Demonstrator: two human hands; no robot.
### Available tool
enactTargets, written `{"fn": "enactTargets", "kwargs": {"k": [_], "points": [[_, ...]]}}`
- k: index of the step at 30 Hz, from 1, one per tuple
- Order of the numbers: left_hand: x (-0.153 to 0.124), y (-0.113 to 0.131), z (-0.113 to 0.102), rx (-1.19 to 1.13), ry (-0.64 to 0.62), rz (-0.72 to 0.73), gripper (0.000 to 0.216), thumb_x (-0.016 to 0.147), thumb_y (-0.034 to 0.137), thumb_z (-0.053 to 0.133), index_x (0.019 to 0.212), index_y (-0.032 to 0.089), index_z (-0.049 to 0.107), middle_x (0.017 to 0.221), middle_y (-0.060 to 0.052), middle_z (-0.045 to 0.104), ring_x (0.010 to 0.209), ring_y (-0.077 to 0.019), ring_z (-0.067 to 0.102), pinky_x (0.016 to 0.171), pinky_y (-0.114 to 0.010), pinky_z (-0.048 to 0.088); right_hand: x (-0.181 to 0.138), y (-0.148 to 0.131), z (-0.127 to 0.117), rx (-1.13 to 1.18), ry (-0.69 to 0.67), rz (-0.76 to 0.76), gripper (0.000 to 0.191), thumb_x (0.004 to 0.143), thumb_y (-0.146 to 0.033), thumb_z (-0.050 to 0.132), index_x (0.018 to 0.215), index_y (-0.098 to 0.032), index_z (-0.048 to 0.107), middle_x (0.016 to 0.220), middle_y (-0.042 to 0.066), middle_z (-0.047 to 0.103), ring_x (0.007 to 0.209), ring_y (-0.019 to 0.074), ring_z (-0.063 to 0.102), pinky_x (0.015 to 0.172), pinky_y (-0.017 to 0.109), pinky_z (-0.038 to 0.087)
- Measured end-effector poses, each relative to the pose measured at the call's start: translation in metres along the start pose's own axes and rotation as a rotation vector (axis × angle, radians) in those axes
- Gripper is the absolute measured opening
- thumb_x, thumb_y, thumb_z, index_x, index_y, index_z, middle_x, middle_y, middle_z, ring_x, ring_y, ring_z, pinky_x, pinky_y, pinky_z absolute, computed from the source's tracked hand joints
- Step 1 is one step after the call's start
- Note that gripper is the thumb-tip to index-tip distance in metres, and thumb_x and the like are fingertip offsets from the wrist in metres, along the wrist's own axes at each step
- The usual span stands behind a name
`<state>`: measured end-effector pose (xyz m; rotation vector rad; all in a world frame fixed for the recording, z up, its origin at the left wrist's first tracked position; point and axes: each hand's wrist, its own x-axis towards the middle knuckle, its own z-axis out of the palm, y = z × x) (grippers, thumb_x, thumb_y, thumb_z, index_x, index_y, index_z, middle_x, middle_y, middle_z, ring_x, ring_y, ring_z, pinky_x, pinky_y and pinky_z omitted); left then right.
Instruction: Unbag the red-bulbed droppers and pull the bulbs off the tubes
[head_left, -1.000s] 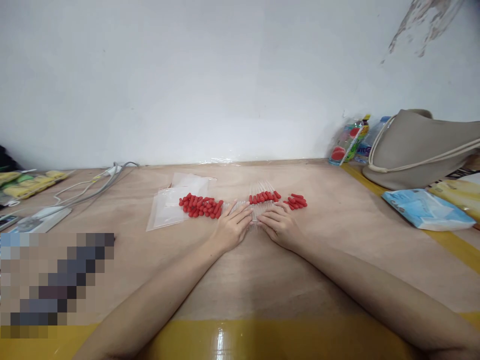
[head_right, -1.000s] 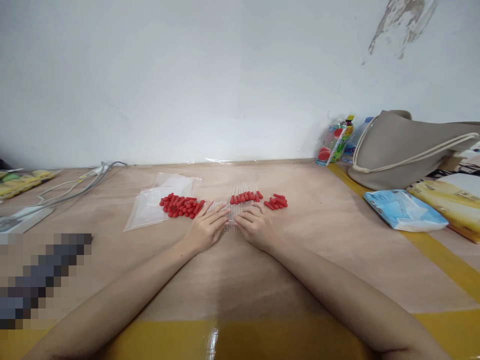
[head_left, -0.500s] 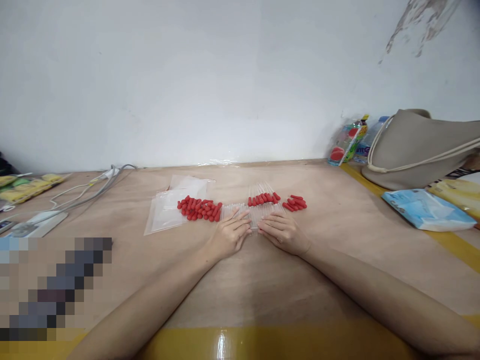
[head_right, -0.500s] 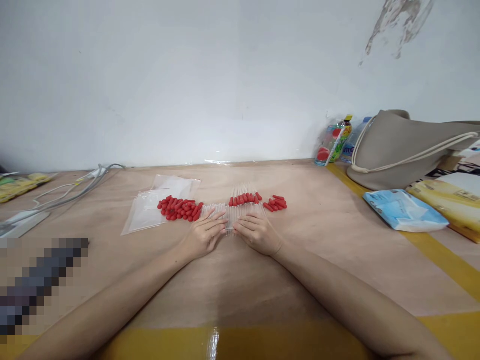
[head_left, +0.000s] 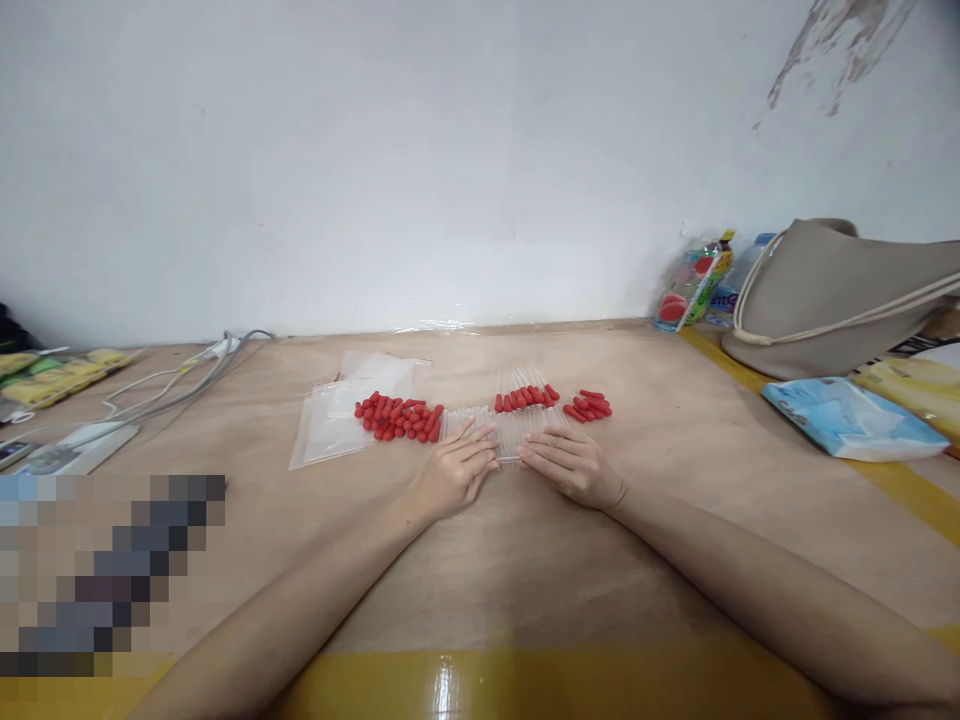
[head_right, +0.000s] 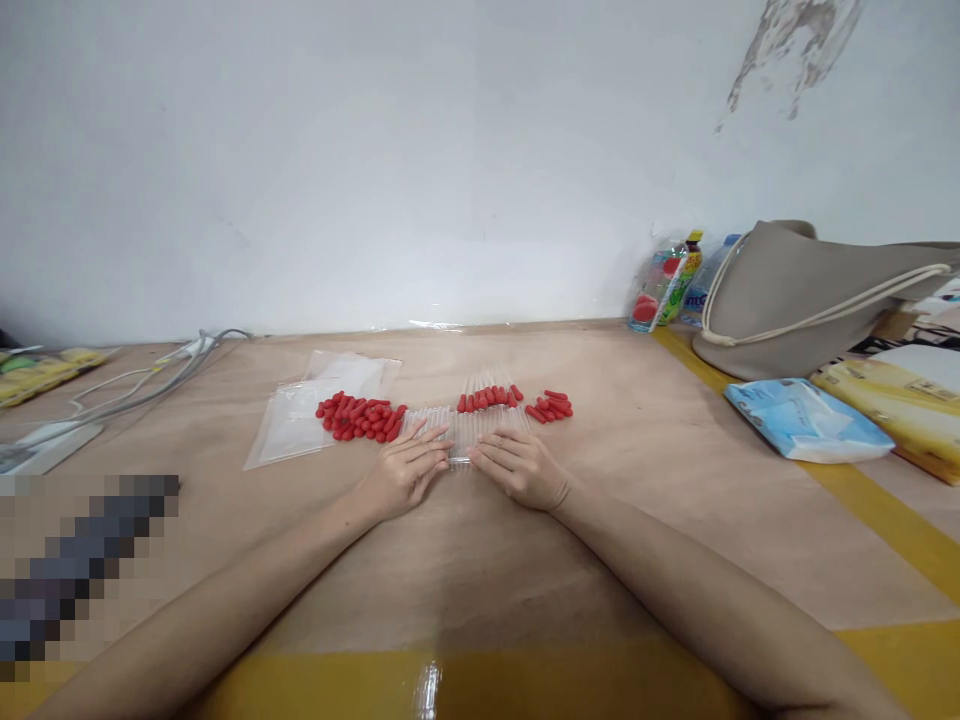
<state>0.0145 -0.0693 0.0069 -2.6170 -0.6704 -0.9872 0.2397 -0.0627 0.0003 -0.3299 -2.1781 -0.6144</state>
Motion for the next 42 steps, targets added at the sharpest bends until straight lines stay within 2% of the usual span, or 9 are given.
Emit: {"fn": "enactTargets", "kwargs": {"k": [9,12,15,18,21,23,32,36,42], "points": [[-0.008,-0.008,-0.001,0.013,0.090,-0.053,0.018,0.084,0.013,0.047,0.099,0.015,0.058,0.100,-0.007,0.065,0.108,-0.0208,0.054,0.098,-0.046,0.040,-0.008,0.009,-0.008,0.009,0.006,0.093,0.020,0.085,-0.013,0.047,0.094,-0.018,0.064,0.088,0.004,0.070,0.091,0.0152,0.062,0.083,0.032,0.047],[-0.010,-0.017,-0.002,0.052,0.172,-0.194,0.015,0.084,0.016,0.048,0.093,0.016,0.059,0.093,-0.007,0.063,0.091,-0.0175,0.059,0.082,-0.036,0.049,-0.009,0.021,-0.012,-0.075,0.048,0.377,0.012,0.081,-0.021,0.056,0.086,-0.021,0.067,0.082,0.003,0.069,0.083,0.0154,0.062,0.079,0.032,0.046],[-0.001,-0.023,-0.003,0.111,0.146,-0.334,0.018,0.086,0.019,0.044,0.092,0.015,0.060,0.084,-0.006,0.055,0.071,-0.0128,0.054,0.061,-0.025,0.048,-0.005,0.045,-0.016,-0.124,0.072,0.715,0.015,0.079,-0.030,0.057,0.083,-0.022,0.069,0.079,0.005,0.067,0.074,0.0158,0.060,0.070,0.030,0.045],[0.011,-0.023,-0.002,0.152,0.087,-0.369,0.024,0.085,0.016,0.038,0.097,0.014,0.058,0.081,-0.005,0.048,0.070,-0.0132,0.049,0.057,-0.024,0.045,0.000,0.078,-0.019,-0.010,0.001,1.015,0.022,0.078,-0.034,0.057,0.085,-0.018,0.069,0.078,0.006,0.065,0.067,0.0146,0.057,0.062,0.026,0.044],[0.018,-0.021,0.002,0.156,0.057,-0.333,0.026,0.083,0.013,0.038,0.100,0.016,0.057,0.078,-0.004,0.048,0.069,-0.0136,0.048,0.058,-0.024,0.044,-0.001,0.111,-0.018,0.087,-0.149,1.278,0.022,0.073,-0.033,0.060,0.086,-0.016,0.068,0.084,0.006,0.066,0.071,0.0147,0.058,0.066,0.026,0.044],[0.019,-0.020,0.005,0.154,0.056,-0.295,0.027,0.082,0.010,0.038,0.101,0.017,0.057,0.078,-0.004,0.050,0.069,-0.0136,0.050,0.059,-0.024,0.044,-0.006,0.124,-0.017,0.096,-0.169,1.351,0.024,0.073,-0.030,0.059,0.089,-0.014,0.066,0.085,0.007,0.067,0.072,0.0146,0.059,0.066,0.025,0.045],[0.021,-0.011,0.018,0.011,-0.053,-0.196,0.019,0.080,0.009,0.040,0.082,0.016,0.057,0.081,-0.005,0.056,0.074,-0.0149,0.054,0.067,-0.026,0.048,-0.016,0.124,-0.013,0.138,-0.377,1.388,0.019,0.067,-0.025,0.060,0.081,-0.017,0.069,0.073,0.003,0.068,0.065,0.0132,0.059,0.056,0.021,0.042],[0.022,-0.006,0.015,-0.090,-0.137,-0.239,0.014,0.084,0.022,0.046,0.085,0.015,0.058,0.087,-0.006,0.056,0.080,-0.0158,0.054,0.071,-0.028,0.048,-0.014,0.122,-0.013,0.122,-0.492,1.386,0.014,0.062,-0.024,0.063,0.072,-0.016,0.068,0.067,0.002,0.067,0.061,0.0131,0.058,0.052,0.021,0.040],[0.022,-0.004,0.008,-0.063,-0.186,-0.232,0.030,0.080,0.044,0.053,0.091,0.017,0.060,0.093,-0.008,0.057,0.087,-0.0206,0.054,0.077,-0.036,0.045,-0.018,0.123,-0.015,0.127,-0.624,1.377,0.011,0.062,-0.028,0.064,0.065,-0.017,0.067,0.060,0.001,0.066,0.056,0.0118,0.057,0.048,0.020,0.038]]}}
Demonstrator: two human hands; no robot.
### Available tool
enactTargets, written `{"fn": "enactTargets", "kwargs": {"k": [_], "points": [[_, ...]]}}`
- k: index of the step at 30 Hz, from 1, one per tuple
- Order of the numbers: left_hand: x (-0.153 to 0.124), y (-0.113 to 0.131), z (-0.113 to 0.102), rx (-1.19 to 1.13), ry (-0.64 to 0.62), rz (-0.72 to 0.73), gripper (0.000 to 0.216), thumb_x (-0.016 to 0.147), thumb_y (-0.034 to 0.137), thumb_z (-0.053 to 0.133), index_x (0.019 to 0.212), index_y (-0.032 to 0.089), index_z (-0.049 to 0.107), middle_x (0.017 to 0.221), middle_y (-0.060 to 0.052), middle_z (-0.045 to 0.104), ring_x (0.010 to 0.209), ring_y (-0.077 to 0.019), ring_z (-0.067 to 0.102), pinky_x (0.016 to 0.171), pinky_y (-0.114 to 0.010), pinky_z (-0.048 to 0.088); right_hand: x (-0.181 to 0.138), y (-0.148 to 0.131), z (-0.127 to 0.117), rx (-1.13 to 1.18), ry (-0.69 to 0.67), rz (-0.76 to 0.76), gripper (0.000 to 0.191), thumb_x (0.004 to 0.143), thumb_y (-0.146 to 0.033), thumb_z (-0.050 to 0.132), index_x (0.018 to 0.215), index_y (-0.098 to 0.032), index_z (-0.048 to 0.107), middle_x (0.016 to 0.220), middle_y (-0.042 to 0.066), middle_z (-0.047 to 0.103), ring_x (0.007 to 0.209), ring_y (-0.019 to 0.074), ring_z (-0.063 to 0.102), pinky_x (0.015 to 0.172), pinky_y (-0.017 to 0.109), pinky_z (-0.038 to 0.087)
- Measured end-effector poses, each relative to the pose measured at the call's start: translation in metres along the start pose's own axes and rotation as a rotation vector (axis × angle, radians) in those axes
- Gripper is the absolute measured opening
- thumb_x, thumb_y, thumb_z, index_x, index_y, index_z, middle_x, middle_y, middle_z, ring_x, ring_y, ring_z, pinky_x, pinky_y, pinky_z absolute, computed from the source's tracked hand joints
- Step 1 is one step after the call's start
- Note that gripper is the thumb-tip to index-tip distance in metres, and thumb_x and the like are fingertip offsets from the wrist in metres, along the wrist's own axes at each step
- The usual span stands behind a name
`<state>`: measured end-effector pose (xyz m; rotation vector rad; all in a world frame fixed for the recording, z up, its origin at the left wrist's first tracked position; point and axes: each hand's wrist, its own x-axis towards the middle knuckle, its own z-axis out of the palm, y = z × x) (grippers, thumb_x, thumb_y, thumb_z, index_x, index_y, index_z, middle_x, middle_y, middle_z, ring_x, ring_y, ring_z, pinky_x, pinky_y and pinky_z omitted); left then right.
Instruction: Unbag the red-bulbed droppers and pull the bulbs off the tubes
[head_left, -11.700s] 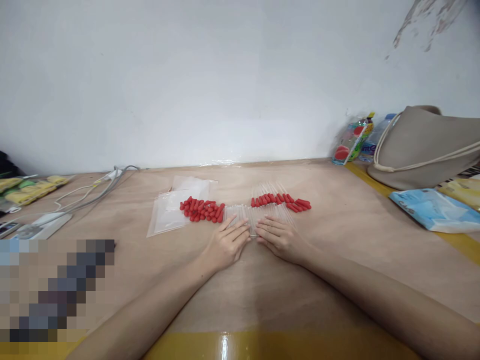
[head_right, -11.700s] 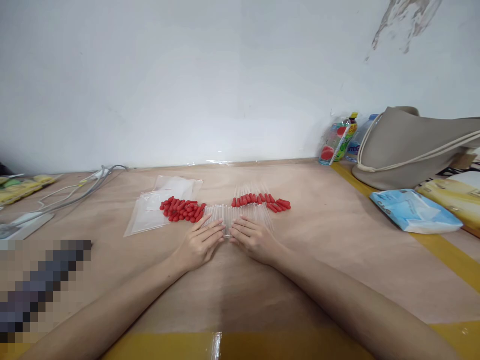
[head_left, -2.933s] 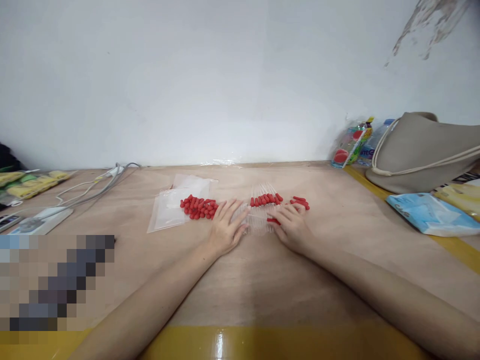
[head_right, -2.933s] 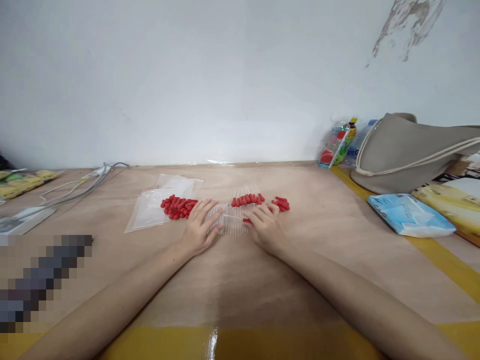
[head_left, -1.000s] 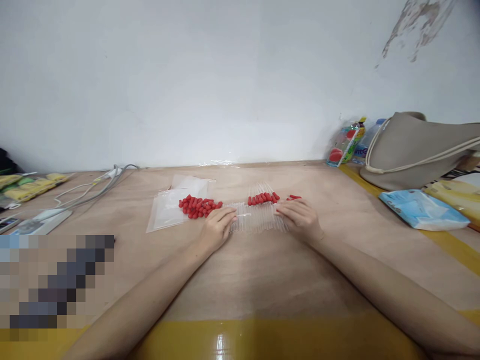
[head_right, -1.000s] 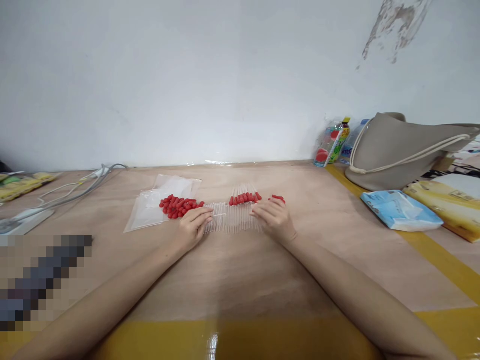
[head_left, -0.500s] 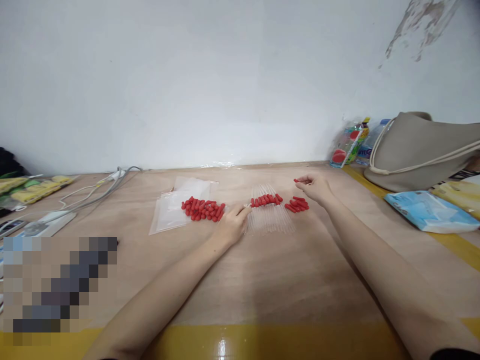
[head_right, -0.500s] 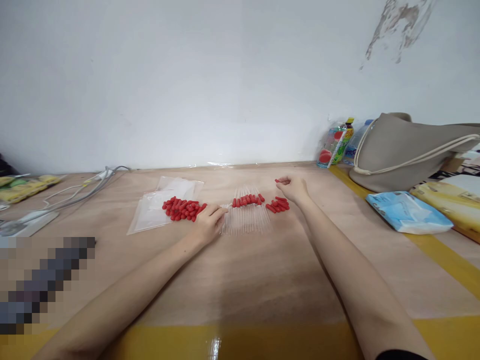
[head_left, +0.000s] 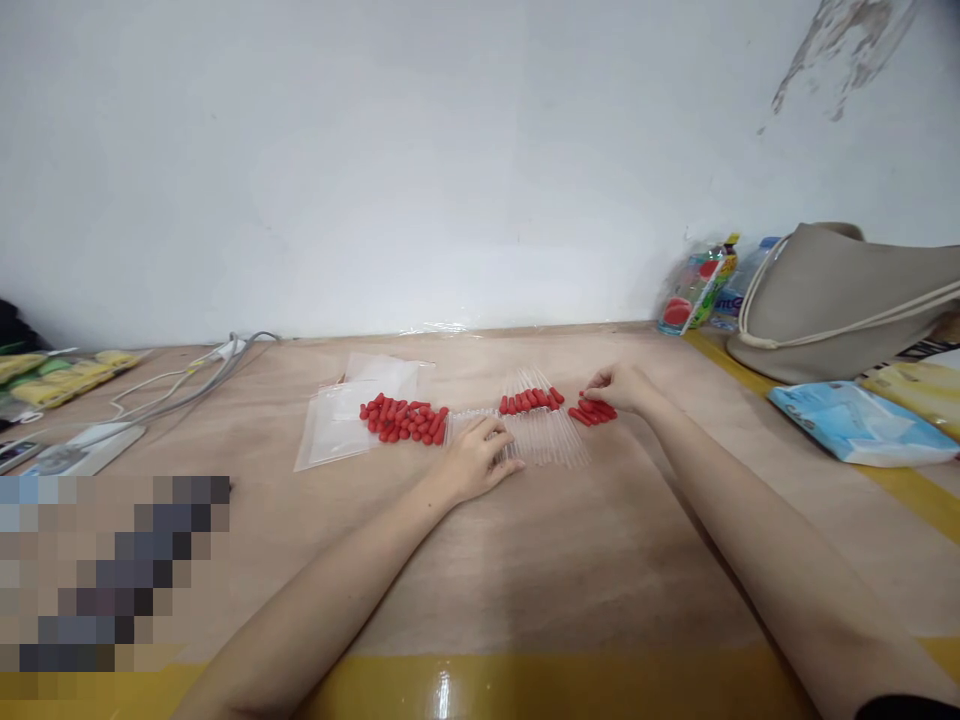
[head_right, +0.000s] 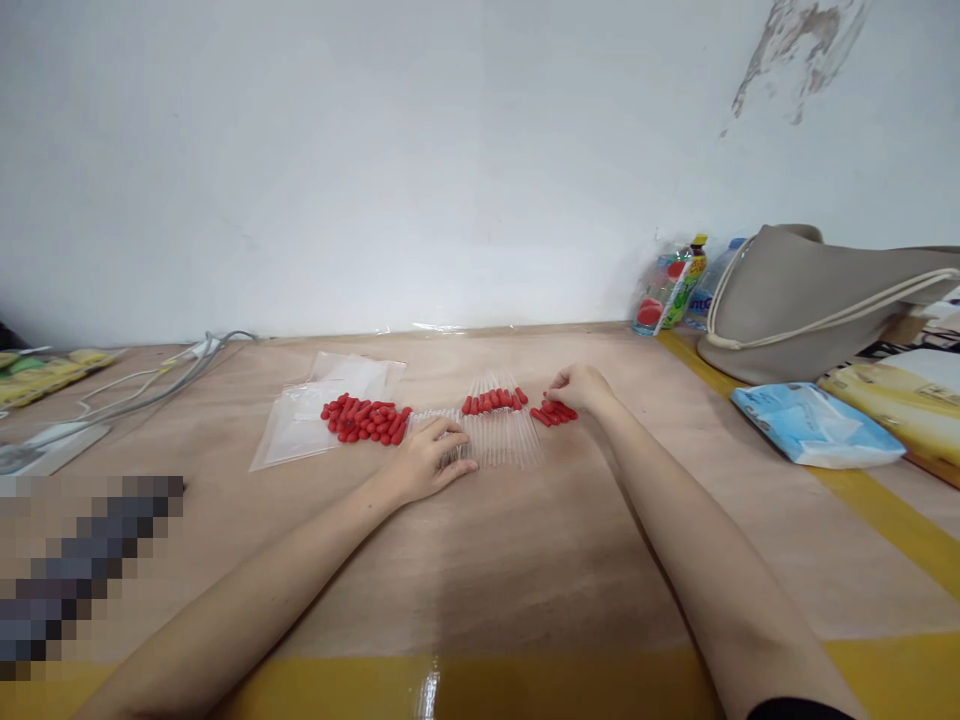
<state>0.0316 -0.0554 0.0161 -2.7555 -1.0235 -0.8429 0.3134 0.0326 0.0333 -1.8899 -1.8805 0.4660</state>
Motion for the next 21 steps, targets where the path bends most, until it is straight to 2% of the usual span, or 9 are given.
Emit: {"fn": "enactTargets", "kwargs": {"k": [4,10,13,17,21], "points": [[-0.002,-0.001,-0.003,0.012,0.002,-0.006,0.037,0.076,0.051,0.054,0.092,0.018,0.061,0.095,-0.008,0.059,0.090,-0.0226,0.054,0.080,-0.039,0.043,-0.002,-0.001,-0.004,-0.039,-0.030,-0.002,0.019,0.066,-0.035,0.061,0.059,-0.018,0.066,0.053,0.000,0.063,0.054,0.0119,0.056,0.047,0.020,0.036],[-0.005,-0.002,-0.005,-0.028,-0.014,-0.003,0.053,0.069,0.059,0.058,0.105,0.019,0.059,0.109,-0.010,0.058,0.104,-0.0260,0.052,0.091,-0.044,0.038,-0.004,-0.021,0.003,-0.109,0.043,0.019,0.022,0.070,-0.038,0.055,0.070,-0.019,0.067,0.063,0.002,0.066,0.060,0.0132,0.058,0.053,0.022,0.037],[-0.006,-0.003,-0.001,-0.037,-0.036,-0.026,0.049,0.074,0.053,0.056,0.109,0.020,0.057,0.115,-0.009,0.057,0.110,-0.0251,0.050,0.098,-0.046,0.032,-0.002,-0.036,0.012,-0.159,0.040,0.050,0.023,0.068,-0.041,0.055,0.067,-0.021,0.067,0.061,0.003,0.064,0.065,0.0159,0.059,0.059,0.024,0.038],[-0.007,-0.004,0.002,-0.043,-0.066,-0.059,0.044,0.076,0.050,0.054,0.108,0.020,0.057,0.116,-0.009,0.057,0.110,-0.0234,0.051,0.101,-0.048,0.029,0.007,-0.052,0.019,-0.194,-0.012,0.096,0.025,0.067,-0.042,0.055,0.060,-0.021,0.066,0.054,0.004,0.062,0.066,0.0193,0.060,0.067,0.031,0.039],[-0.008,-0.004,0.003,-0.045,-0.038,-0.046,0.043,0.076,0.049,0.055,0.108,0.020,0.058,0.115,-0.009,0.058,0.110,-0.0232,0.051,0.100,-0.048,0.031,0.015,-0.057,0.023,-0.206,-0.077,0.152,0.023,0.063,-0.038,0.060,0.054,-0.017,0.064,0.050,0.006,0.060,0.061,0.0220,0.060,0.064,0.035,0.041]]}}
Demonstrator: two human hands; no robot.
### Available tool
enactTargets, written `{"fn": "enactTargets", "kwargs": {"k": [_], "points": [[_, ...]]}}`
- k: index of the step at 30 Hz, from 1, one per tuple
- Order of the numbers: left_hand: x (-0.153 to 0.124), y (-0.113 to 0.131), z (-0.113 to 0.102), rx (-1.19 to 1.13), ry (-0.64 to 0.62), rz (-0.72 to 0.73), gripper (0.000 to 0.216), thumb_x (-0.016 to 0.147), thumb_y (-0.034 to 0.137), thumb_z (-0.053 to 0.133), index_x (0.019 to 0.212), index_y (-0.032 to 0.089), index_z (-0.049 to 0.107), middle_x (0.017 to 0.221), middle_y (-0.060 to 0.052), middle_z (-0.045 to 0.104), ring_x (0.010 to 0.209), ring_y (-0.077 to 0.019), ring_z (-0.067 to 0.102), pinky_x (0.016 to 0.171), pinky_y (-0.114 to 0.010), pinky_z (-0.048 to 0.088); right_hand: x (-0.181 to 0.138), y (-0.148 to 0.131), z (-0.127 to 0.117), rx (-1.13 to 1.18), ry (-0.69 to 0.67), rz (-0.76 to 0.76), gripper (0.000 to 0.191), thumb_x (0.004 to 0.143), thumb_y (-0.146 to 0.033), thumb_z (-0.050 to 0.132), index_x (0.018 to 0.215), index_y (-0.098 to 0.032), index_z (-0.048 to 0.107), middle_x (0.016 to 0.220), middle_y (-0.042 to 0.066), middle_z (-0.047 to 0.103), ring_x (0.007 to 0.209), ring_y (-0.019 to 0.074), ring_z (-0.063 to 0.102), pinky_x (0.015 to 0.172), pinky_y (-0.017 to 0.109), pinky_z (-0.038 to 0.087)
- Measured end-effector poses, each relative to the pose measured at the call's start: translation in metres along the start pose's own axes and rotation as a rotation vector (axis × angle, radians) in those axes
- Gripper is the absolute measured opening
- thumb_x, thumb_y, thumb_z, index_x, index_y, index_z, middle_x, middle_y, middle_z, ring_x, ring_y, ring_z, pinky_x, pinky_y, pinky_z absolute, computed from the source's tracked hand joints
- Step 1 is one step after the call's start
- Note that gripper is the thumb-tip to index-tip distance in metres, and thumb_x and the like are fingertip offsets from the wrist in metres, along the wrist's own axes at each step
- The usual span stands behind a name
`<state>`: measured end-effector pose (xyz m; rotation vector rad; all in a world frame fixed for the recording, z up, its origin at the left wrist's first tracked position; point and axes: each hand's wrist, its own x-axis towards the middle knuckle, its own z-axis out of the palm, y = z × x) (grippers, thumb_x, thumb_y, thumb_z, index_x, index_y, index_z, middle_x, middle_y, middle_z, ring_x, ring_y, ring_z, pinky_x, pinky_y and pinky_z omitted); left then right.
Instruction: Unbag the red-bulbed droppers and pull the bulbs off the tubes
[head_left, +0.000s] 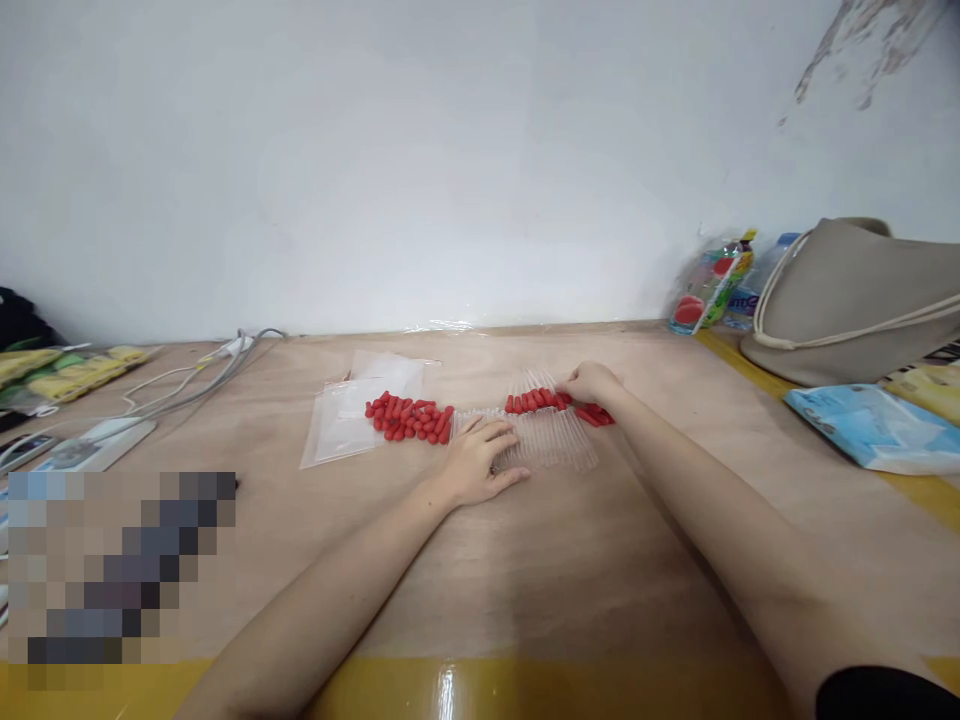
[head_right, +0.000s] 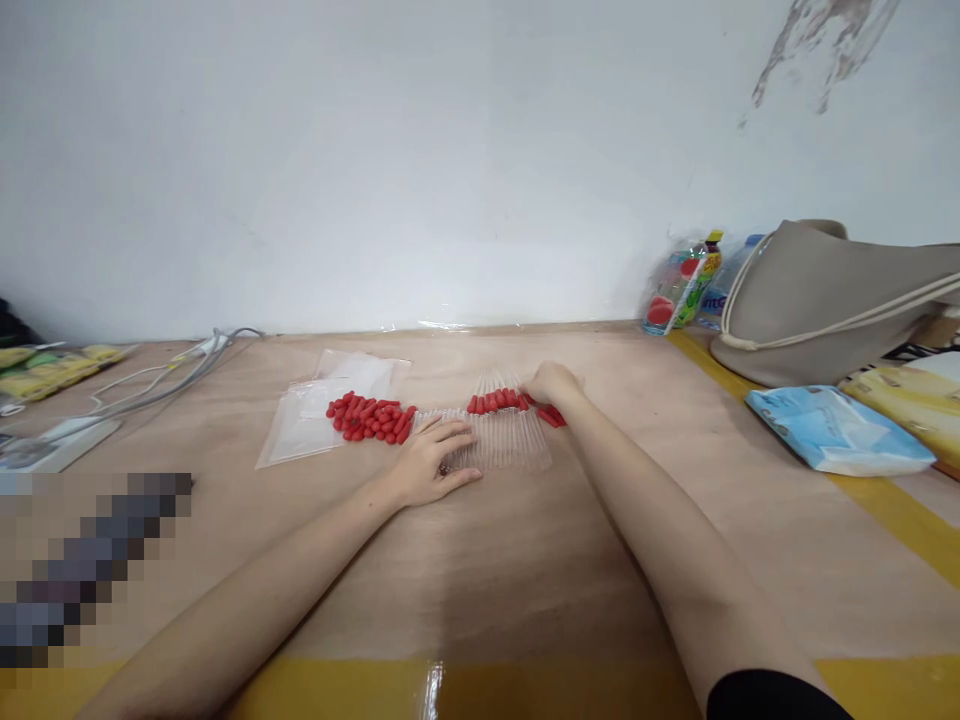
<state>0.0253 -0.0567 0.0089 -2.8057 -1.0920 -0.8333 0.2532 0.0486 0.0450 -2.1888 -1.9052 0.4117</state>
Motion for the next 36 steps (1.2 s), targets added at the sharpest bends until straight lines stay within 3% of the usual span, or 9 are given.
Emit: {"fn": "enactTargets", "kwargs": {"k": [4,8,13,15,19,22,28,33,36], "points": [[0.000,0.001,-0.001,0.015,0.042,0.011,0.045,0.075,0.051,0.055,0.108,0.020,0.058,0.116,-0.009,0.057,0.113,-0.0256,0.048,0.099,-0.048,0.033,0.006,-0.002,0.003,-0.003,-0.015,0.045,0.017,0.060,-0.031,0.063,0.054,-0.015,0.062,0.049,0.009,0.059,0.059,0.0232,0.060,0.058,0.034,0.042],[-0.001,0.002,-0.002,0.064,0.160,0.007,0.032,0.082,0.040,0.051,0.106,0.021,0.059,0.113,-0.009,0.058,0.114,-0.0247,0.047,0.099,-0.048,0.033,0.004,-0.006,-0.002,0.008,0.040,0.029,0.015,0.064,-0.028,0.060,0.057,-0.014,0.062,0.055,0.011,0.061,0.063,0.0252,0.060,0.059,0.035,0.041],[-0.006,0.002,-0.005,0.128,0.366,-0.017,0.031,0.082,0.028,0.050,0.111,0.019,0.056,0.118,-0.010,0.053,0.116,-0.0248,0.043,0.097,-0.046,0.037,-0.026,-0.014,-0.010,0.053,0.135,-0.140,0.028,0.078,-0.031,0.047,0.059,-0.016,0.061,0.061,0.008,0.062,0.070,0.0234,0.060,0.070,0.037,0.038],[-0.010,0.003,-0.008,0.160,0.398,-0.027,0.036,0.082,0.026,0.050,0.117,0.018,0.051,0.122,-0.012,0.050,0.119,-0.0257,0.040,0.098,-0.046,0.036,-0.047,-0.011,-0.003,0.088,0.184,-0.255,0.024,0.081,-0.032,0.045,0.071,-0.019,0.062,0.073,0.004,0.065,0.075,0.0195,0.058,0.074,0.034,0.036],[-0.017,0.004,-0.012,0.237,0.372,0.027,0.042,0.082,0.024,0.051,0.123,0.019,0.046,0.128,-0.012,0.045,0.124,-0.0267,0.035,0.100,-0.047,0.034,-0.086,0.005,0.026,0.121,0.475,-0.737,0.017,0.082,-0.028,0.051,0.095,-0.019,0.059,0.084,0.005,0.064,0.082,0.0190,0.053,0.075,0.034,0.030],[-0.018,0.003,-0.012,0.282,0.326,0.086,0.039,0.082,0.023,0.051,0.121,0.019,0.049,0.127,-0.012,0.048,0.124,-0.0260,0.036,0.101,-0.048,0.031,-0.104,0.014,0.045,0.064,0.620,-0.929,0.015,0.084,-0.023,0.050,0.094,-0.020,0.061,0.080,0.004,0.062,0.078,0.0170,0.051,0.074,0.034,0.028],[-0.012,0.005,-0.008,0.305,0.230,0.118,0.021,0.084,0.023,0.049,0.101,0.021,0.061,0.114,-0.006,0.060,0.118,-0.0234,0.045,0.104,-0.050,0.025,-0.113,0.006,0.054,0.115,0.675,-1.024,0.012,0.083,-0.020,0.051,0.088,-0.021,0.063,0.078,0.002,0.062,0.075,0.0142,0.049,0.078,0.034,0.028],[-0.009,0.007,-0.007,0.276,0.246,0.142,0.018,0.085,0.019,0.047,0.092,0.020,0.063,0.100,-0.003,0.067,0.110,-0.0201,0.053,0.104,-0.047,0.027,-0.109,0.003,0.058,0.155,0.690,-1.098,0.019,0.081,-0.029,0.057,0.096,-0.019,0.061,0.090,0.004,0.066,0.085,0.0159,0.055,0.089,0.038,0.030],[-0.009,0.007,-0.007,0.248,0.246,0.174,0.017,0.085,0.017,0.047,0.091,0.018,0.063,0.097,-0.003,0.068,0.108,-0.0195,0.055,0.105,-0.046,0.026,-0.106,0.002,0.061,0.174,0.738,-1.162,0.014,0.081,-0.026,0.057,0.092,-0.019,0.063,0.085,0.003,0.068,0.083,0.0148,0.058,0.085,0.035,0.037]]}}
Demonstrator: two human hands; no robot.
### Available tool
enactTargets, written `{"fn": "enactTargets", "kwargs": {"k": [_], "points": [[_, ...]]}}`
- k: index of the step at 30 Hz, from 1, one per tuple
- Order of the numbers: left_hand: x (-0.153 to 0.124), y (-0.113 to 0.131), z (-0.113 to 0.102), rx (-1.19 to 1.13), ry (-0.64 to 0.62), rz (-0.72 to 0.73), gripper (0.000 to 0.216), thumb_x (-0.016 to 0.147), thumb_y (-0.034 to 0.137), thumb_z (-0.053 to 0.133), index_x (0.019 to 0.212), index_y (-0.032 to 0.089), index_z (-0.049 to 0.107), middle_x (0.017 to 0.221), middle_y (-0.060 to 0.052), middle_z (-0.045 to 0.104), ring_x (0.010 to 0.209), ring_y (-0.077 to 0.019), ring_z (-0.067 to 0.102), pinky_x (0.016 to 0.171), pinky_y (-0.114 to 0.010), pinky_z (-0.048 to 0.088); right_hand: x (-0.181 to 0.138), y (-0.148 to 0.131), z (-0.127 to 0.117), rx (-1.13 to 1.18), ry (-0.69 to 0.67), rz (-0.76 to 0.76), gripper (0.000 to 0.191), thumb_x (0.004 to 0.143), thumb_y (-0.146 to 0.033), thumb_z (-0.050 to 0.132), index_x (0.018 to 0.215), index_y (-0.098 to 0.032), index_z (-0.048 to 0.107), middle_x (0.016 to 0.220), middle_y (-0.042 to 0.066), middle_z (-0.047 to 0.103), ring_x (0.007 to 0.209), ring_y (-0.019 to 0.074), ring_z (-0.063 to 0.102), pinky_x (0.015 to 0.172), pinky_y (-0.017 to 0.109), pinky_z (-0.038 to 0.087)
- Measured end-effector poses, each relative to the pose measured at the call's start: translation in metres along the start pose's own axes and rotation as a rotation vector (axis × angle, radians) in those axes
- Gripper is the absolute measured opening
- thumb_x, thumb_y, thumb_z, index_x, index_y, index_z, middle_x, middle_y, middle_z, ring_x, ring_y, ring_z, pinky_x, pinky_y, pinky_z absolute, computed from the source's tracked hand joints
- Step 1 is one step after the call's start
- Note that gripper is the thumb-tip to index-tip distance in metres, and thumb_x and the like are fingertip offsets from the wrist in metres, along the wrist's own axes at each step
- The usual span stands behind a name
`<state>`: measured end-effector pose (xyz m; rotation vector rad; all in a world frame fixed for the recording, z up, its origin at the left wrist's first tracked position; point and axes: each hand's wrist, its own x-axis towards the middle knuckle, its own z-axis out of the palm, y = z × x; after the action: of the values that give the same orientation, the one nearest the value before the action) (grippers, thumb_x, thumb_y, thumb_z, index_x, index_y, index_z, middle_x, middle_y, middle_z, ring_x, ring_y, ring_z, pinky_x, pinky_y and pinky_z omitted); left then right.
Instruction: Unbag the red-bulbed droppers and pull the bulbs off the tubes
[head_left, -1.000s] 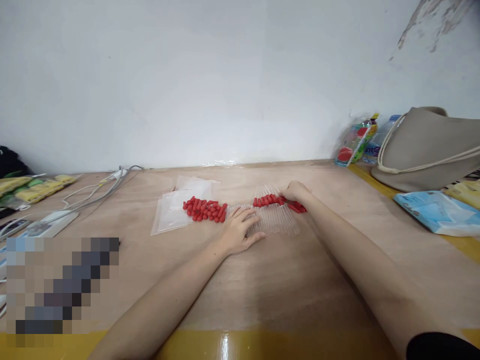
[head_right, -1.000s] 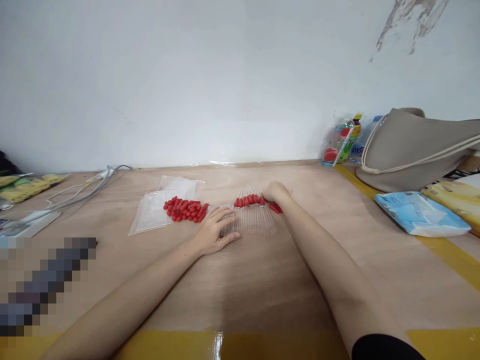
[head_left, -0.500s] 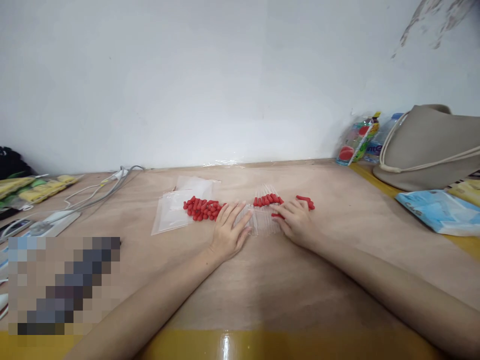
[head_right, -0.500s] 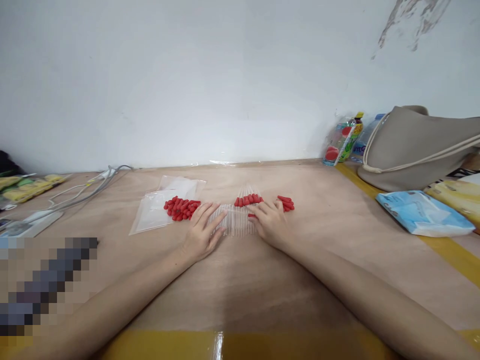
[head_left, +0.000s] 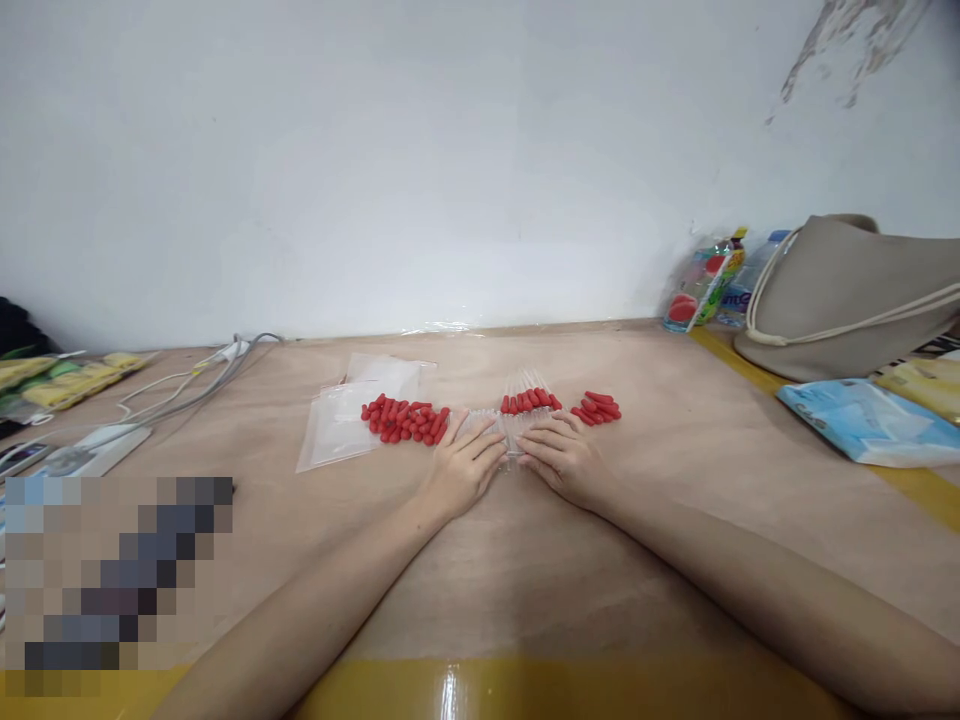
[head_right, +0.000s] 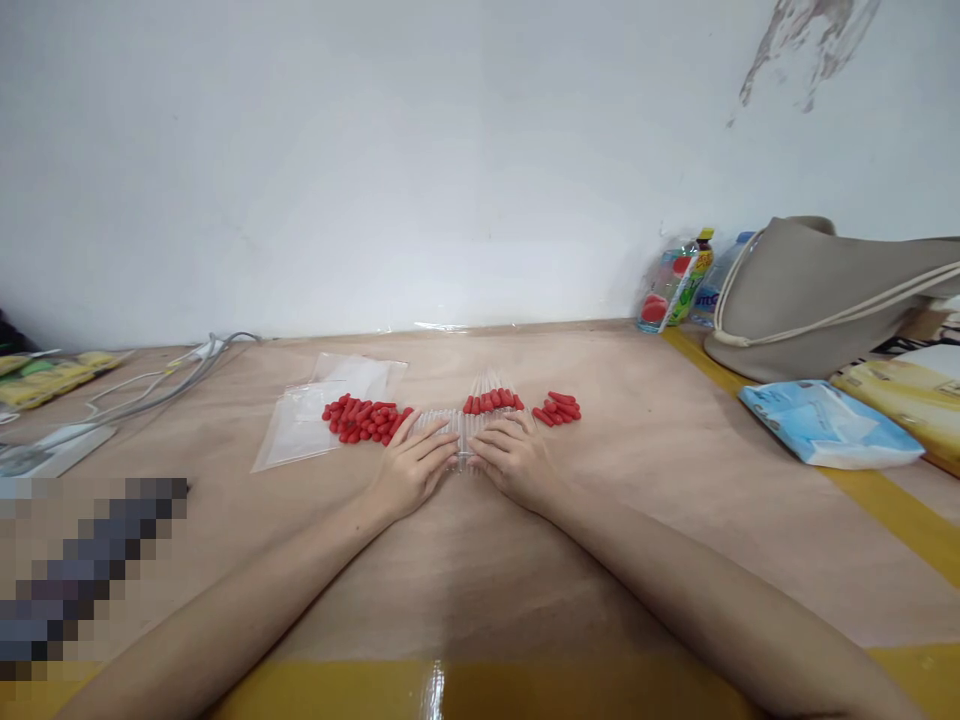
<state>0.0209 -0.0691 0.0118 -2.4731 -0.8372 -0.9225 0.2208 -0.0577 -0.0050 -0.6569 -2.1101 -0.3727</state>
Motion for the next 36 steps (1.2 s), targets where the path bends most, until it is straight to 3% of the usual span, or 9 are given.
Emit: {"fn": "enactTargets", "kwargs": {"k": [4,12,27,30,33,36], "points": [[-0.001,0.001,-0.003,-0.042,-0.029,-0.006,0.016,0.083,0.015,0.048,0.087,0.019,0.063,0.095,-0.002,0.068,0.107,-0.0200,0.056,0.107,-0.050,0.019,0.001,-0.001,0.000,0.029,-0.027,-0.050,0.009,0.081,-0.021,0.056,0.085,-0.017,0.064,0.079,0.003,0.068,0.074,0.0133,0.059,0.069,0.028,0.044],[-0.005,0.005,-0.008,-0.134,-0.041,-0.028,0.016,0.084,0.016,0.047,0.090,0.019,0.062,0.092,-0.002,0.069,0.104,-0.0197,0.057,0.109,-0.054,0.009,-0.002,-0.003,-0.008,0.051,-0.007,-0.094,0.008,0.079,-0.019,0.059,0.085,-0.017,0.064,0.078,0.003,0.068,0.074,0.0138,0.060,0.070,0.028,0.049],[-0.009,0.001,-0.009,-0.169,-0.033,-0.024,0.016,0.084,0.014,0.047,0.092,0.019,0.060,0.093,-0.002,0.068,0.104,-0.0191,0.057,0.107,-0.052,0.018,-0.008,0.006,-0.019,-0.020,0.048,-0.212,0.012,0.079,-0.015,0.059,0.089,-0.019,0.063,0.081,0.001,0.070,0.077,0.0124,0.062,0.071,0.028,0.047],[-0.014,-0.006,-0.008,-0.142,0.018,-0.073,0.015,0.084,0.014,0.047,0.092,0.018,0.059,0.094,-0.003,0.067,0.099,-0.0196,0.058,0.099,-0.049,0.031,-0.011,0.018,-0.024,-0.013,0.080,-0.111,0.012,0.077,-0.014,0.061,0.087,-0.020,0.063,0.080,0.001,0.069,0.076,0.0132,0.062,0.070,0.029,0.045],[-0.019,-0.012,-0.004,-0.120,0.049,-0.141,0.015,0.084,0.017,0.047,0.092,0.018,0.060,0.090,-0.006,0.062,0.083,-0.0159,0.058,0.076,-0.034,0.047,-0.011,0.029,-0.028,-0.020,0.152,0.097,0.008,0.075,-0.019,0.064,0.083,-0.021,0.065,0.076,0.002,0.068,0.071,0.0139,0.059,0.069,0.030,0.045],[-0.017,-0.016,0.002,-0.091,0.068,-0.238,0.020,0.085,0.017,0.043,0.096,0.015,0.060,0.086,-0.007,0.052,0.070,-0.0119,0.050,0.059,-0.024,0.045,-0.006,0.039,-0.028,0.018,0.155,0.294,0.011,0.079,-0.027,0.060,0.085,-0.022,0.067,0.073,0.003,0.063,0.063,0.0125,0.055,0.060,0.027,0.044]]}}
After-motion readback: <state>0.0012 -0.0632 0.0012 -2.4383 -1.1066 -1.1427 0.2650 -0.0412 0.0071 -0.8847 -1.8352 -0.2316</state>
